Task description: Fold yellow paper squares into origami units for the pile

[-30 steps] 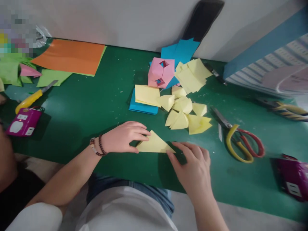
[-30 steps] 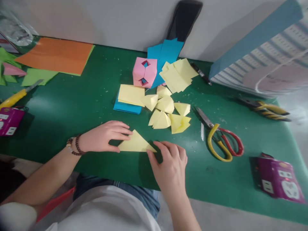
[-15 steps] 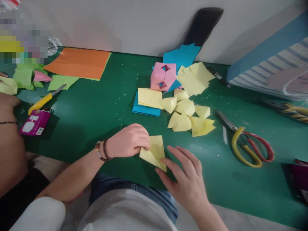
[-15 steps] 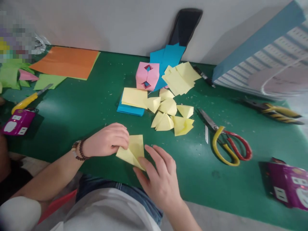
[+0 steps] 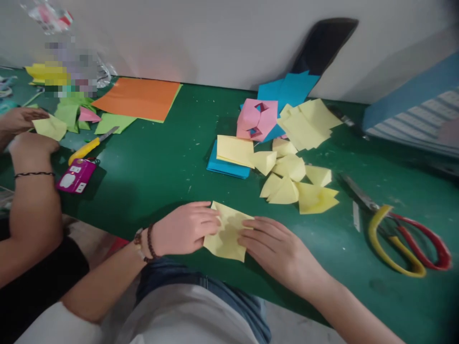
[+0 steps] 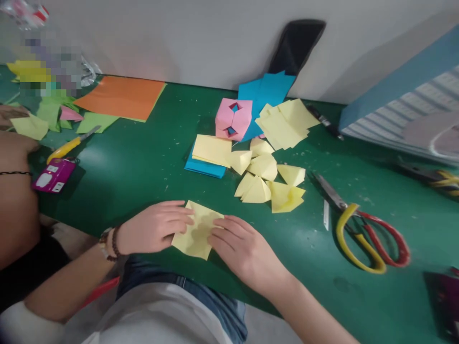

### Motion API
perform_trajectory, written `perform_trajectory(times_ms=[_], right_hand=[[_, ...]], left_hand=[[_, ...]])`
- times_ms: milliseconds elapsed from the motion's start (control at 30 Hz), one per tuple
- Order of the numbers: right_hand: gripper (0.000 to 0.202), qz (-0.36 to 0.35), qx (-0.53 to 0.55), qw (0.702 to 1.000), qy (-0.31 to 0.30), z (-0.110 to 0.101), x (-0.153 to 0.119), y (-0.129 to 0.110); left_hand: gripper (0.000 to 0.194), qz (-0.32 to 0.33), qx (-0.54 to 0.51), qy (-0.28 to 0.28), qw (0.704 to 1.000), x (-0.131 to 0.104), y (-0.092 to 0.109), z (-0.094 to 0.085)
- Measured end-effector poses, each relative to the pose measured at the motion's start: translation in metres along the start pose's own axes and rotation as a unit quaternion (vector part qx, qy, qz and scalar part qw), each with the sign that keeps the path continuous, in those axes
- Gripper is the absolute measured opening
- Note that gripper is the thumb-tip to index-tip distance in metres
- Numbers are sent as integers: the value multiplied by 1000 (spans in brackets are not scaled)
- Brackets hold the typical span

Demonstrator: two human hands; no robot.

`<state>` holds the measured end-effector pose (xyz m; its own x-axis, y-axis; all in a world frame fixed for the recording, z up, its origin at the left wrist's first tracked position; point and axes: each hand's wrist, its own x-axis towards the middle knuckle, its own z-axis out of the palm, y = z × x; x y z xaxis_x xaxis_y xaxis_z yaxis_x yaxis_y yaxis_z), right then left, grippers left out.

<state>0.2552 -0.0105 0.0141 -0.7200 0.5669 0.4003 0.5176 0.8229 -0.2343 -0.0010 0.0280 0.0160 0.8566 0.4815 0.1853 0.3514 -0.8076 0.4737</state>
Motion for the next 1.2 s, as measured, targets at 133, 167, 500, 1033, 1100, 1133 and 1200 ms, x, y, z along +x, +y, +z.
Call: perform_trajectory(times_ms=[133, 167, 500, 1033, 1100, 1133, 1200], right_hand=[[17, 37, 32, 999, 2, 9, 20, 14], [18, 47, 24, 999, -4, 11, 25, 16], [26, 43, -87, 993, -68, 28, 45, 23], [30, 42, 8, 993, -106, 19, 49, 30], [30, 45, 8, 993, -107, 19, 49, 30], [30, 46, 6, 993, -107, 19, 49, 30], [30, 45, -2, 993, -106, 19, 49, 30]], left_hand=[[31, -66, 1, 86, 994, -13, 16, 20], [30, -84, 9, 97, 992, -15, 19, 24], [18, -166, 53, 176, 969, -18, 19, 28], [28, -179, 30, 93, 979, -10, 18, 22], [27, -178, 33, 97, 979, -9, 18, 22], [26, -177, 34, 98, 979, -9, 18, 22], [25, -176, 33, 97, 979, -10, 18, 22]])
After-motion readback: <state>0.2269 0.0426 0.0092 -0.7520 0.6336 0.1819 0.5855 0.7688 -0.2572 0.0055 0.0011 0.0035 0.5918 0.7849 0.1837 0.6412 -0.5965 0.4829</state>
